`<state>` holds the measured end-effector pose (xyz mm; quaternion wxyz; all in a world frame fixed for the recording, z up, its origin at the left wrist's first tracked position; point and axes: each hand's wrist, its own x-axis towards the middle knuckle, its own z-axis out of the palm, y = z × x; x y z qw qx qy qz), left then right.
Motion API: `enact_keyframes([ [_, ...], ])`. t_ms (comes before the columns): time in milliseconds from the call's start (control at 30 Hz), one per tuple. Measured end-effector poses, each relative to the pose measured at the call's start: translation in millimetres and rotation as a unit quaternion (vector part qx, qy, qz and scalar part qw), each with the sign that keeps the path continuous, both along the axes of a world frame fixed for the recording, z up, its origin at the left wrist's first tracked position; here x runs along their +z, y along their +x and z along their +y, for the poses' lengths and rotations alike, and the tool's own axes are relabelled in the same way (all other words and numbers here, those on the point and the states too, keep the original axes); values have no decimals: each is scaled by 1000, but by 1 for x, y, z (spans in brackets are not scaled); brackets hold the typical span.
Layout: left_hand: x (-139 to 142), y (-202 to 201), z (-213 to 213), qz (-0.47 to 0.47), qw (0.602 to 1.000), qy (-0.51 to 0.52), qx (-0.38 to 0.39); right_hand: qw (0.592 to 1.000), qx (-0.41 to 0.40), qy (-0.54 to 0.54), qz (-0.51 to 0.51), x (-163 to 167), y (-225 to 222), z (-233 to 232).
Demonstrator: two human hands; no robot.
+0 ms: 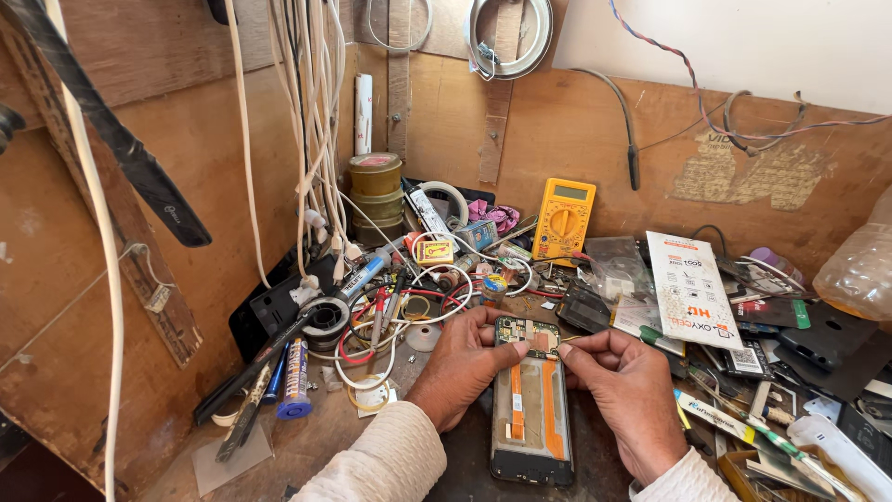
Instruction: The person works on a disassembled mobile phone at a cluttered repair bench. They use tweezers to handle a small circuit board and ribbon cable, repeatedly lifting, aligning, and seating the connector onto the motherboard. The person also uses a pen-like tool to probe or adjust the connection area. The phone remains open on the bench throughout.
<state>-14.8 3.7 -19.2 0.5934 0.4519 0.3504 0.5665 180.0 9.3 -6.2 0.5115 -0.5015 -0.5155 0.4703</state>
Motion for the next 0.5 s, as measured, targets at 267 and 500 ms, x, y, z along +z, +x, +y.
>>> enact_keyframes([
  [267,-1,-2,-1,-9,1000,7,0,999,-11,22,-23,-1,-4,-1],
  [500,2,-1,-3,-2,1000,-1,0,1000,-17,3,-4,2,-3,-6],
])
